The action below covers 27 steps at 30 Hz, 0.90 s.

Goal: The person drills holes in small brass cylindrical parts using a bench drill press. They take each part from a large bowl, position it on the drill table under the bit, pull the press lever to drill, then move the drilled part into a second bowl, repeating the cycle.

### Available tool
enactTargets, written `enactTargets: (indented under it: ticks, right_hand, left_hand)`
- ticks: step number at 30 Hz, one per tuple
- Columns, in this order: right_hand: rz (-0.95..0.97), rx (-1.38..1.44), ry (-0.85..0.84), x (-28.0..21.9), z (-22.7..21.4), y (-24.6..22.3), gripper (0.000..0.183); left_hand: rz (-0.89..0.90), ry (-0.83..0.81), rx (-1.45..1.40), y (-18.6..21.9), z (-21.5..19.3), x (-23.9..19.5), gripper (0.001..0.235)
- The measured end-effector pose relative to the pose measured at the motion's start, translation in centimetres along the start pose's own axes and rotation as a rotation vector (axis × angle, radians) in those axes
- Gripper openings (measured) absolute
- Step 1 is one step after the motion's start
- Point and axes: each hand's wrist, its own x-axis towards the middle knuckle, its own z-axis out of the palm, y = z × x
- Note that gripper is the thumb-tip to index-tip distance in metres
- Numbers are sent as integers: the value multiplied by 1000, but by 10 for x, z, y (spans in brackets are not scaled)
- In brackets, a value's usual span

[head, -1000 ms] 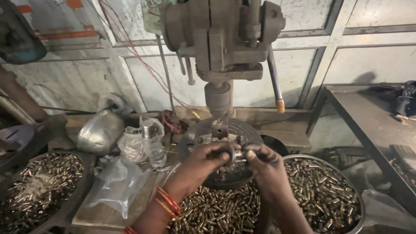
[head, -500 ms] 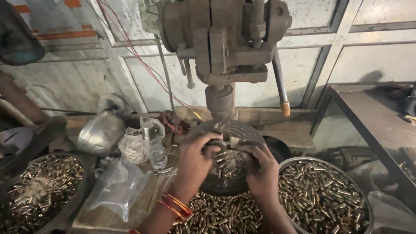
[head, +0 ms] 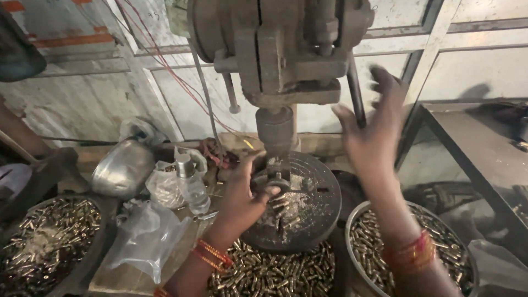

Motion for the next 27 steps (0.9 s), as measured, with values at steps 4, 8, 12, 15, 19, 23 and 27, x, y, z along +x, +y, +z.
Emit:
enactTargets:
  ticks: [4,8,12,15,19,23,27]
  right_hand:
    - [11,84,-67,28,46,44,45]
    - [-26,154,-15,37,67,69,31]
    - [-473,-186,309,41,105,136,52]
    - [60,243,-184,30,73,107,39]
    - [342,424,-469,-34,4,71,41]
    - [483,-79,-863,-171,-11,171,17]
    - [501,-419,-956,-287,-11,237,20]
  left_hand:
    - [-222,-43,-137,-6,3,-1,79]
    - [-50,38,-64,-10,6,-2,81]
    - [-122,50,46,2,2,-3,86]
    - [-50,88,-60,-5,8,-6,71]
    - [15,210,132,4,16,-19,47]
    - [54,198,200,36,17,-20,32]
    - [140,171,174,36,15,-16,26]
